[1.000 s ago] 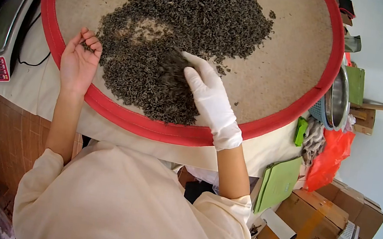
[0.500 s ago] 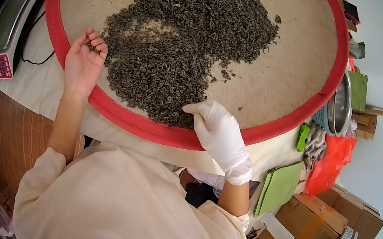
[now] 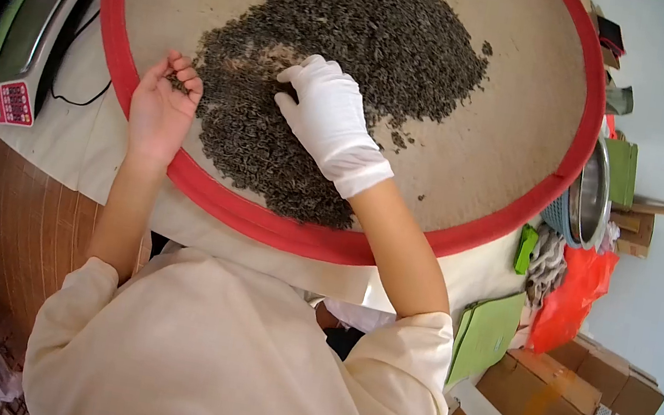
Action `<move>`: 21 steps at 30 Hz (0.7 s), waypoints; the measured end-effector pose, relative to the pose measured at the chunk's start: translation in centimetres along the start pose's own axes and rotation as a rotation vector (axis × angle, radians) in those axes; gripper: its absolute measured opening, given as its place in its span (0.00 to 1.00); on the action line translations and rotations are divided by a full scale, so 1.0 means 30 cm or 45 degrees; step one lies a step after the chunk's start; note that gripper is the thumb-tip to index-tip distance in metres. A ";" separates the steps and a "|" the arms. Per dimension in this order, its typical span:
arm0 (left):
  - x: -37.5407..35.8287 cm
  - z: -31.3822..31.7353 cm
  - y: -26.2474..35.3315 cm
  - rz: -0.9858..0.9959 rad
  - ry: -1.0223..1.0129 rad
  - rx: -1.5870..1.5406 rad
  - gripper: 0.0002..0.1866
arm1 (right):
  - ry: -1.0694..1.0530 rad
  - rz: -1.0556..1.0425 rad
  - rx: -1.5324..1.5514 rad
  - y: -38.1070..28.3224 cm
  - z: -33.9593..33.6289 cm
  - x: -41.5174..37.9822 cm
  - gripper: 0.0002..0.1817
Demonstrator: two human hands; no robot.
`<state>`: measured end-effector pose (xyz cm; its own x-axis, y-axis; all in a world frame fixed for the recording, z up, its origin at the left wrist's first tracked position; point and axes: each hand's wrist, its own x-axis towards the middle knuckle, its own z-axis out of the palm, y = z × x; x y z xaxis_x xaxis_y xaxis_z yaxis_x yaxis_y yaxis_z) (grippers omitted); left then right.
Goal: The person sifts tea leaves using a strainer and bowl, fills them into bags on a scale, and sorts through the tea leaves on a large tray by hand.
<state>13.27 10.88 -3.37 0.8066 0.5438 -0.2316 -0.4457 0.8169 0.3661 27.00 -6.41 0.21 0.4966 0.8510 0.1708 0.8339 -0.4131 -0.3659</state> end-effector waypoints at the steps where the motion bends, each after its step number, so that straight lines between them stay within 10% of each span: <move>1: -0.004 0.003 -0.004 -0.002 0.037 0.003 0.07 | -0.005 -0.019 0.006 -0.003 0.017 0.013 0.09; 5: -0.012 0.026 -0.012 0.016 0.104 0.020 0.07 | -0.113 0.040 -0.131 0.009 0.055 0.031 0.09; 11: -0.013 0.049 -0.017 -0.010 0.066 0.006 0.08 | -0.114 0.621 0.791 0.036 -0.016 -0.012 0.10; 21: -0.008 0.055 -0.017 -0.011 0.017 0.013 0.06 | -0.317 0.674 1.817 0.094 -0.106 -0.074 0.13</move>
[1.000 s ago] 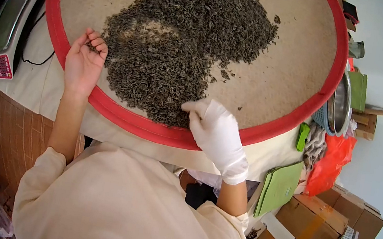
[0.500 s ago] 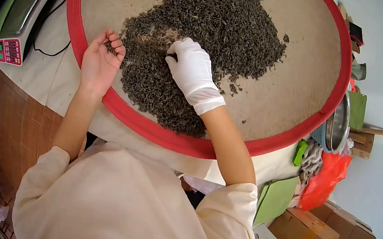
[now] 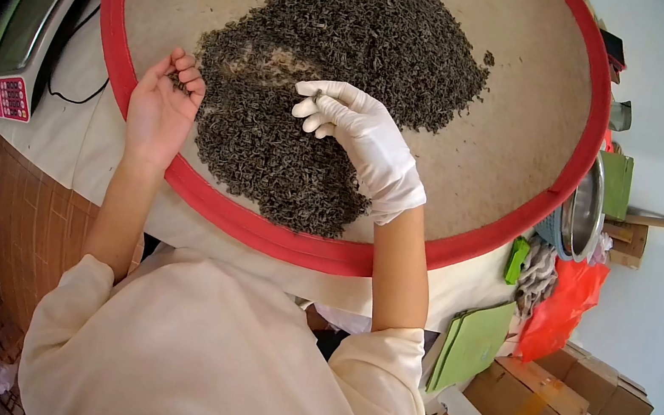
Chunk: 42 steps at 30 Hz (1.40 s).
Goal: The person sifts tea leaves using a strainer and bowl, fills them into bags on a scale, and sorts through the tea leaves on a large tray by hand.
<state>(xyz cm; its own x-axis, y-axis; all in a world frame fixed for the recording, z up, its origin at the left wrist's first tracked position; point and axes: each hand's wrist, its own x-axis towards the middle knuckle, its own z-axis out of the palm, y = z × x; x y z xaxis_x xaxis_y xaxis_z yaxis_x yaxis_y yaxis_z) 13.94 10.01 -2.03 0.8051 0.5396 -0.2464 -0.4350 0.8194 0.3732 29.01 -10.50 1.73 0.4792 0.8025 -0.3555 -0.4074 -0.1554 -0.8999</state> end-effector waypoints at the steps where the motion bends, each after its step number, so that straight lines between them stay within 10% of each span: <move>1: 0.000 0.003 0.001 0.000 -0.001 0.006 0.06 | -0.001 -0.004 0.005 0.002 0.000 -0.002 0.13; 14: 0.006 -0.016 0.008 -0.001 -0.004 0.052 0.08 | 0.463 -0.265 -0.843 -0.003 -0.012 -0.133 0.11; 22: 0.011 -0.055 0.015 -0.051 0.007 0.026 0.07 | 0.032 -0.287 -1.270 0.058 0.104 -0.411 0.08; 34: 0.009 -0.065 0.024 -0.076 -0.024 -0.062 0.07 | 0.289 -0.770 -1.341 0.116 0.118 -0.216 0.23; 42: 0.011 -0.064 0.019 -0.029 0.021 0.033 0.07 | 0.335 -0.514 -1.166 0.080 0.107 -0.316 0.18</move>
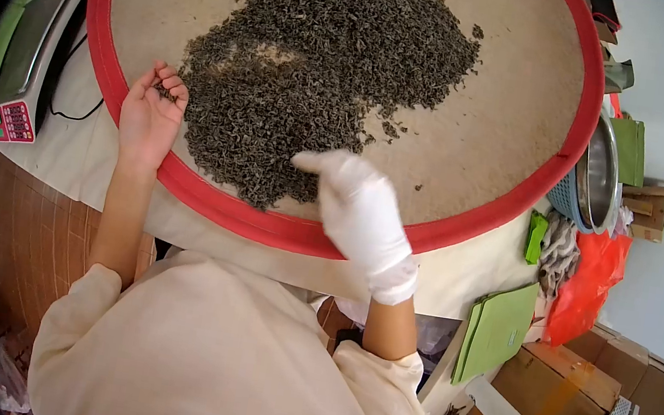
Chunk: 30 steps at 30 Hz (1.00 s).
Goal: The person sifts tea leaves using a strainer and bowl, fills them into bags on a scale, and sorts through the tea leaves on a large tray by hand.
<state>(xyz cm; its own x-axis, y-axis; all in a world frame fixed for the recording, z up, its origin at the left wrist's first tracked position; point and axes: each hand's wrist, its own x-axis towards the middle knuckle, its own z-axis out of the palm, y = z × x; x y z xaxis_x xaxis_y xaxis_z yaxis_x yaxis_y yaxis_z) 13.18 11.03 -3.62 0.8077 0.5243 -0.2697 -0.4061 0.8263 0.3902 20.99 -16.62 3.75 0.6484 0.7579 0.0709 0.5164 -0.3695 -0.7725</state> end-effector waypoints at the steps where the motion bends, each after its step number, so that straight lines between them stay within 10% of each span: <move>1: 0.001 0.002 -0.001 -0.002 0.002 0.001 0.07 | -0.162 0.047 0.104 -0.025 0.019 -0.013 0.18; 7: 0.005 0.005 -0.002 -0.010 -0.042 -0.006 0.07 | -0.353 -0.214 0.012 -0.056 0.214 -0.009 0.23; 12: 0.003 -0.007 0.001 -0.015 -0.020 -0.022 0.07 | 0.086 -0.361 -0.282 -0.015 0.209 0.078 0.27; 25: 0.022 0.024 0.014 -0.204 0.030 0.020 0.08 | 0.506 0.383 0.180 0.015 -0.084 -0.030 0.08; 30: 0.021 0.192 -0.001 -0.405 0.141 0.030 0.16 | 0.601 0.286 -0.078 0.104 -0.115 -0.108 0.10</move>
<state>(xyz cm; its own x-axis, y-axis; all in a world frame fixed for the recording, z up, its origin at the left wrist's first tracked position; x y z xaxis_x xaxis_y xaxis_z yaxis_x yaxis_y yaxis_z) 16.15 10.15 1.28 0.8405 0.2610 -0.4747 -0.1302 0.9479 0.2907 22.42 -22.06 3.29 0.9209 0.3372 0.1954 0.3585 -0.5364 -0.7640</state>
